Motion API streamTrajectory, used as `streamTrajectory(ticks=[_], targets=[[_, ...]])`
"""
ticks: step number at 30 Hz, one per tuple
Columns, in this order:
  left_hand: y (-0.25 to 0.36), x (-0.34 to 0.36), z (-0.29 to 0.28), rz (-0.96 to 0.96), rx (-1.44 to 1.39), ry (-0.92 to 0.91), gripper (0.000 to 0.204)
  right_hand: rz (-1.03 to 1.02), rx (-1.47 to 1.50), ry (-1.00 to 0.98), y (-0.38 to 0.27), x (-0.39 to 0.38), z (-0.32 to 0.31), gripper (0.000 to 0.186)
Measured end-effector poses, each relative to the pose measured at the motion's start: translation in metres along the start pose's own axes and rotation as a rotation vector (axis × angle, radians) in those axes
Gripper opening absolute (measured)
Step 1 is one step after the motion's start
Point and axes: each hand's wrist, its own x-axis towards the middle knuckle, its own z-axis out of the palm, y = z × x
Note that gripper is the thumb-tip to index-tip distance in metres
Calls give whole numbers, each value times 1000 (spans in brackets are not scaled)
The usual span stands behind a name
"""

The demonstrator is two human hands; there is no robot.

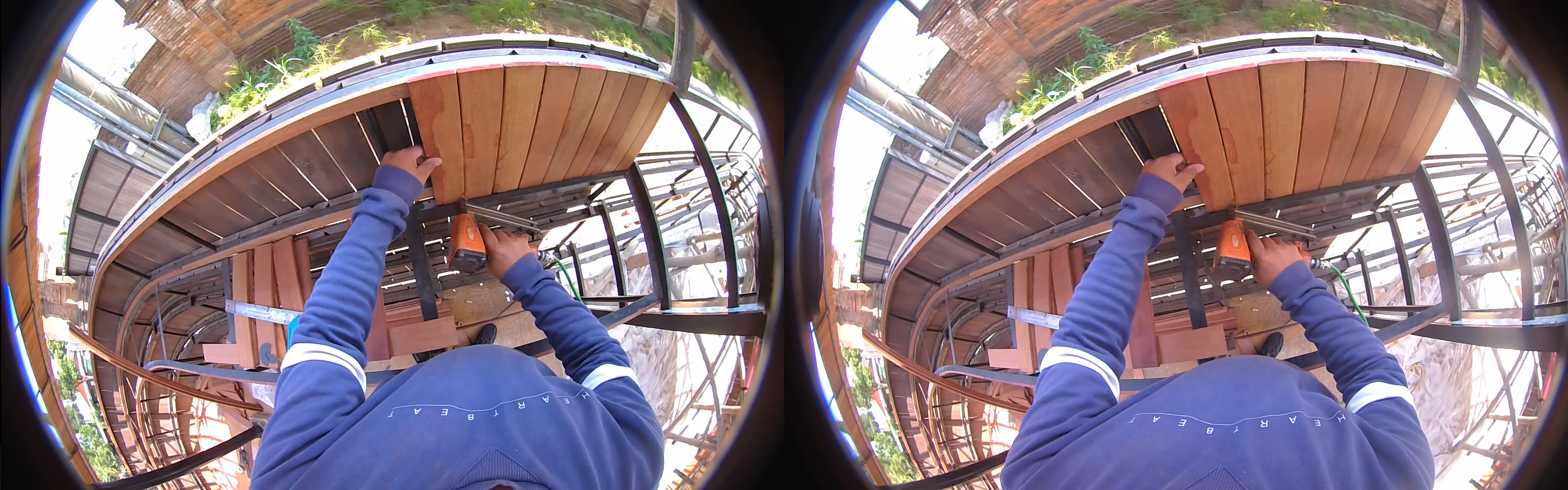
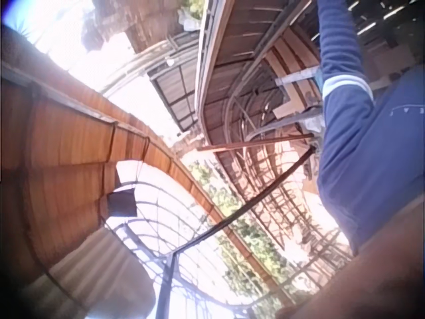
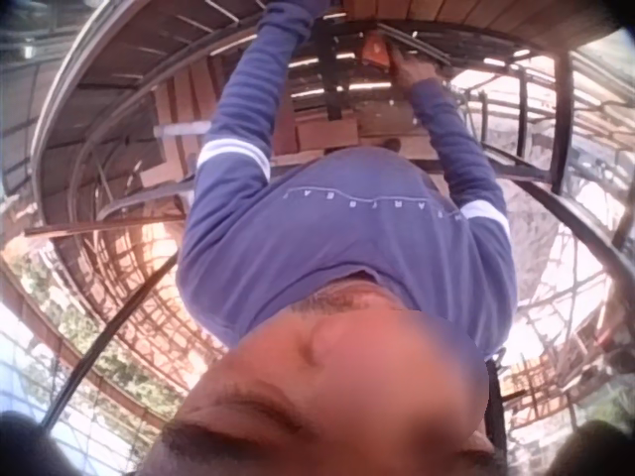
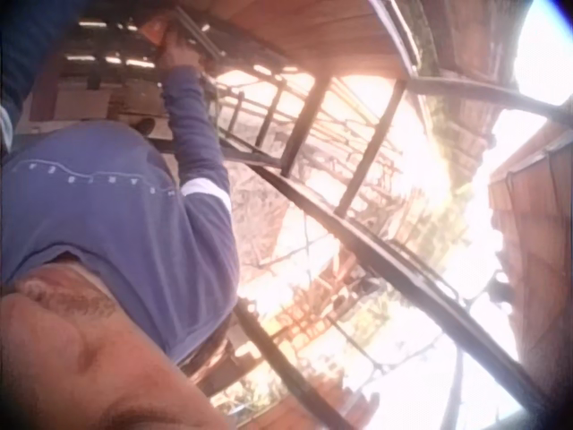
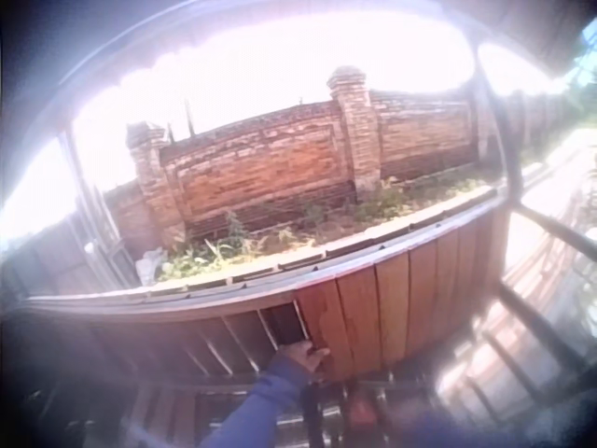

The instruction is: The person positions wooden planks onto a curved metal frame, measures them with a square, and secures them with a pneumatic nail gun before trimming an edge with an angle grinder.

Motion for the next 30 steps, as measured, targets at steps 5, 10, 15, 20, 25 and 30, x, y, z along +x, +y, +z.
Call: streamTrajectory(ticks=[5,10,15,20,25,30], targets=[[-2,2,5,37,-32,26,46,-36,13,60,-4,6,14,53],[-3,3,2,10,-32,3,45,-49,-4,93,-6,6,18,52],[1,1,0,8,-30,-6,44,-42,-22,91,-6,5,18,51],[-1,-1,2,31,-56,22,44,-14,-5,101,-7,4,22,46],[3,-1,0,2,-36,-2,43,-15,-32,90,-3,-1,31,46],[4,-2,7,-5,23,65,42,-52,-55,79,-14,-9,3,48]])
